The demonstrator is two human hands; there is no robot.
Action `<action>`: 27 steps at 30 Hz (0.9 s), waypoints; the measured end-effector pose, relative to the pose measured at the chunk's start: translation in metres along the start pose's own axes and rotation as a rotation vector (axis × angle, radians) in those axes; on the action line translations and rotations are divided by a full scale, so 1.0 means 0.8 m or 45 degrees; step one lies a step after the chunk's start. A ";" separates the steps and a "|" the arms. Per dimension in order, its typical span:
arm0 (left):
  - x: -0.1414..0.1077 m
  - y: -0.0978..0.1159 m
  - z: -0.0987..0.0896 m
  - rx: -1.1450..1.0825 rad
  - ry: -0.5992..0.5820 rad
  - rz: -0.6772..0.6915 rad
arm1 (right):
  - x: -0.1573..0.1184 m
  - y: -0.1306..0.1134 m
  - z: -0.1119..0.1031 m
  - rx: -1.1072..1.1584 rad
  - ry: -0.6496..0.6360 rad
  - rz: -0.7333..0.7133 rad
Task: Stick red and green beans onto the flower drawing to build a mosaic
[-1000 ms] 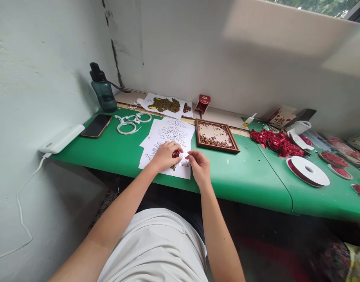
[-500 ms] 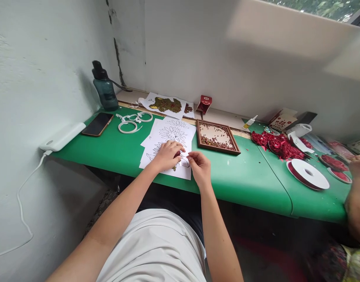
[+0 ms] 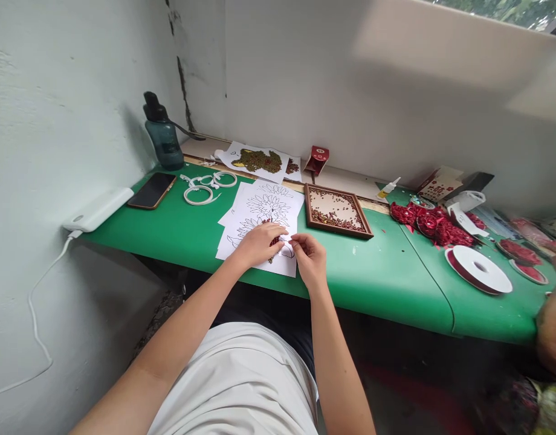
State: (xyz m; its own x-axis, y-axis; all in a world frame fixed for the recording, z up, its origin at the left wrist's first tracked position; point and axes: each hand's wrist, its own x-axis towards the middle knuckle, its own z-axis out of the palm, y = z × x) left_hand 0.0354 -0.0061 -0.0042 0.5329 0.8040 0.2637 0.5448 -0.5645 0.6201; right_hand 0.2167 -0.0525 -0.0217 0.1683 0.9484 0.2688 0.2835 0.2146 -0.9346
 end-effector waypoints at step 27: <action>-0.003 -0.003 -0.010 -0.472 0.470 -0.163 | -0.003 -0.011 0.000 -0.071 -0.011 0.020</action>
State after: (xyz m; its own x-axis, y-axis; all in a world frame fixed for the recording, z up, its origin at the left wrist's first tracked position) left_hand 0.0278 -0.0051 0.0000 0.1777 0.9120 0.3698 0.2895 -0.4076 0.8661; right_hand 0.2143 -0.0569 -0.0145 0.1655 0.9535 0.2519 0.3328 0.1865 -0.9244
